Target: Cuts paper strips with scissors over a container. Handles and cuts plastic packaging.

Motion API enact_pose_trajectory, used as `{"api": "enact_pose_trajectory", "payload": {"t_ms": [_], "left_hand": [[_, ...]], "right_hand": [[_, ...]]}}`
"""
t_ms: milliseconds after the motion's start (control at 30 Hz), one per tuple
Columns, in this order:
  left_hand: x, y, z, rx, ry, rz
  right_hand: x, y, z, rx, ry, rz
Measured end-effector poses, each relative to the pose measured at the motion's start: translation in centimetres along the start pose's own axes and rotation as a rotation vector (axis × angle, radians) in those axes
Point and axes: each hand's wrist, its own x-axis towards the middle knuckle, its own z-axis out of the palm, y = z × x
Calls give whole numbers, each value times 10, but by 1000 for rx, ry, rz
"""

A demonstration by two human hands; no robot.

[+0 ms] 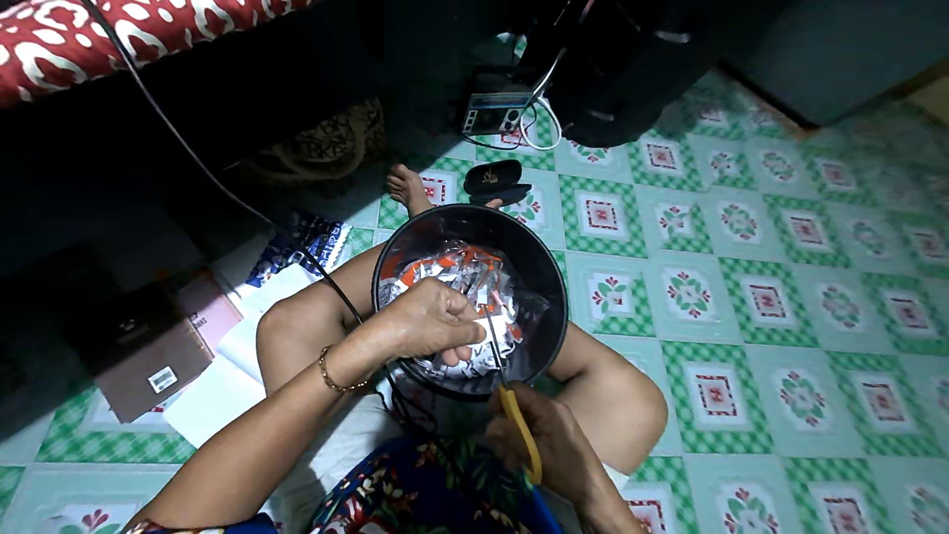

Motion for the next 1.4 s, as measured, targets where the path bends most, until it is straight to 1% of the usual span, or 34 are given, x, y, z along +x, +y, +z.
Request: {"api": "enact_pose_trajectory", "payload": {"t_ms": [333,533,600,667,733,833,967,1067,1200,1300,1367,1400], "left_hand": [[-1,-8,-5,37,-81,-4],[0,-4,-4,0,-61,-17],[0,-5,-4,2,-53,-9],[0,-7,-5,7,-48,7],[0,-7,-4,-3,-45,8],[2,-2,0,11,-62,-32],[4,3,3,41,-93,-85],[6,-1,2,34,-99,-59],[7,-4,2,-1,-108,-32],[7,-6,2,-24,-121,-37],[7,-6,2,35,-118,-44],[7,-6,1,122,-101,-19]], "right_hand": [[3,6,0,98,7,-38],[2,7,-1,181,19,-37],[-4,8,-6,127,-25,-39],[-8,10,-10,5,-68,-14],[-8,9,-11,-116,-78,26],[-4,7,-9,-183,-91,64],[0,7,-6,-239,-47,30],[0,9,-3,-245,12,13],[1,12,-3,-118,38,12],[2,11,-5,102,9,-18],[2,9,-7,223,-25,-7],[2,9,-8,251,-35,-5]]}}
